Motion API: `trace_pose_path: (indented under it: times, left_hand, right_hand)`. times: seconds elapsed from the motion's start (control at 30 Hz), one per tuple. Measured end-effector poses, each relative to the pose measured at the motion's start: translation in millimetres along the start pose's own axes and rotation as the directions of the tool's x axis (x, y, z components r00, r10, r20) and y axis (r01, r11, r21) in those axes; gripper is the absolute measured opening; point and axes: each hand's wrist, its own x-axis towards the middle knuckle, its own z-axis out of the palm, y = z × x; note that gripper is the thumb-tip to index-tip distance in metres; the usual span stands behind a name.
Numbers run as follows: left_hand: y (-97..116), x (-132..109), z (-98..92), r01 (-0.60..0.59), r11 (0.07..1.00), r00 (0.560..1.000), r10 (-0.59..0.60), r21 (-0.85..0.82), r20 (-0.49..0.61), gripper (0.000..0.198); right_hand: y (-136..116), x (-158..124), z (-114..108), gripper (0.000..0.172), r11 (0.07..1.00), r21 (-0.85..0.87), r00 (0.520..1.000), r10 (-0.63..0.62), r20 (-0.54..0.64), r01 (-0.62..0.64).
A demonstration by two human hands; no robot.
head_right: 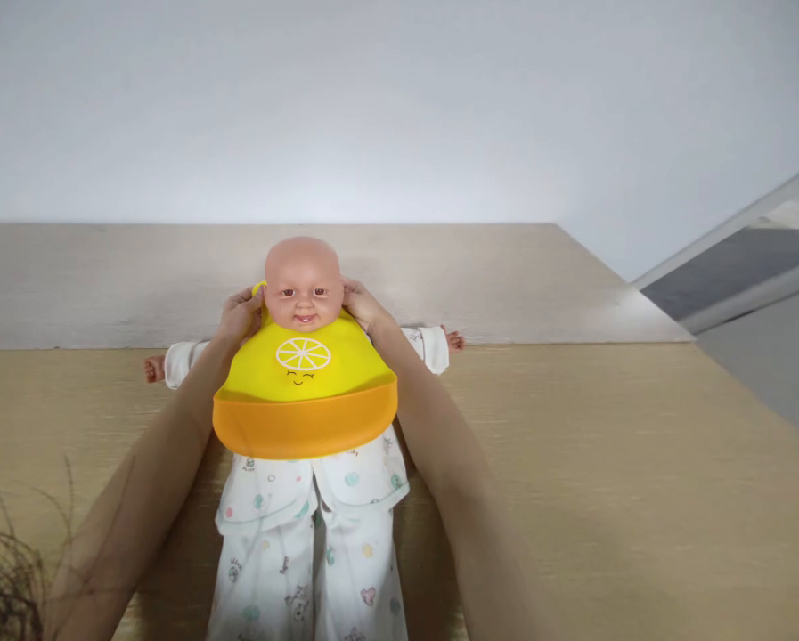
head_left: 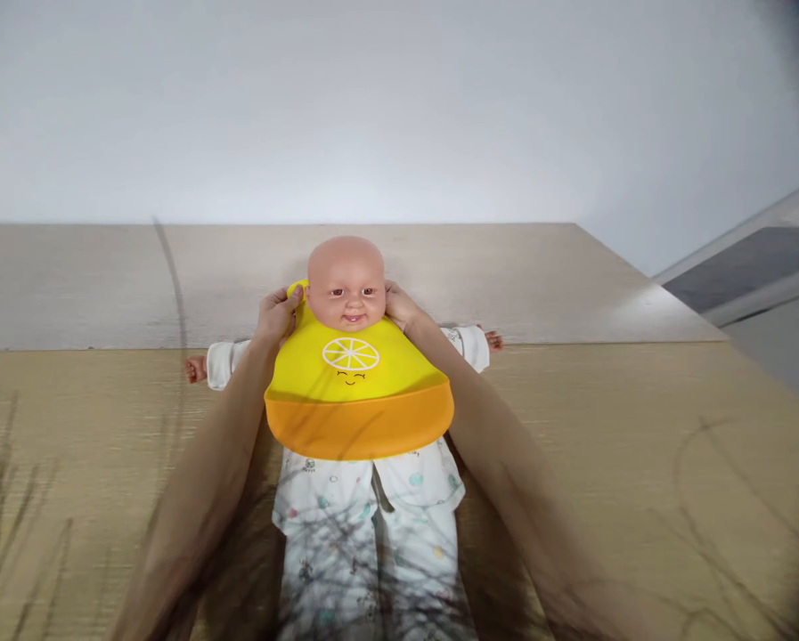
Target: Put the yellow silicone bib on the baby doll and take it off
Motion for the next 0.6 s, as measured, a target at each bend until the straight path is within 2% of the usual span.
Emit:
trace_pose_path:
  times: [0.1,0.2,0.47,0.6]
  left_hand:
    - [2,0,-3.3,0.05,0.998,0.999,-0.05,0.047,-0.001,0.018]
    - [4,0,-6.2,0.081,0.992,0.996,-0.078,0.099,-0.034,0.025]
    - [7,-11,6.0,-0.004,1.0,0.994,0.003,-0.008,-0.11,0.024]
    - [9,-14,9.5,0.02,1.0,0.992,-0.02,-0.006,-0.126,0.031]
  right_hand:
    - [-3,-3,1,0.031,0.999,0.02,0.999,0.03,-0.031,-0.029]
    - [-5,-6,2,0.027,1.0,0.014,0.999,0.001,-0.049,-0.001]
    - [-2,-4,0,0.023,0.999,-0.01,0.997,-0.035,-0.07,0.035]
    - [-4,-7,4,0.024,0.999,-0.012,0.996,-0.051,-0.072,0.051]
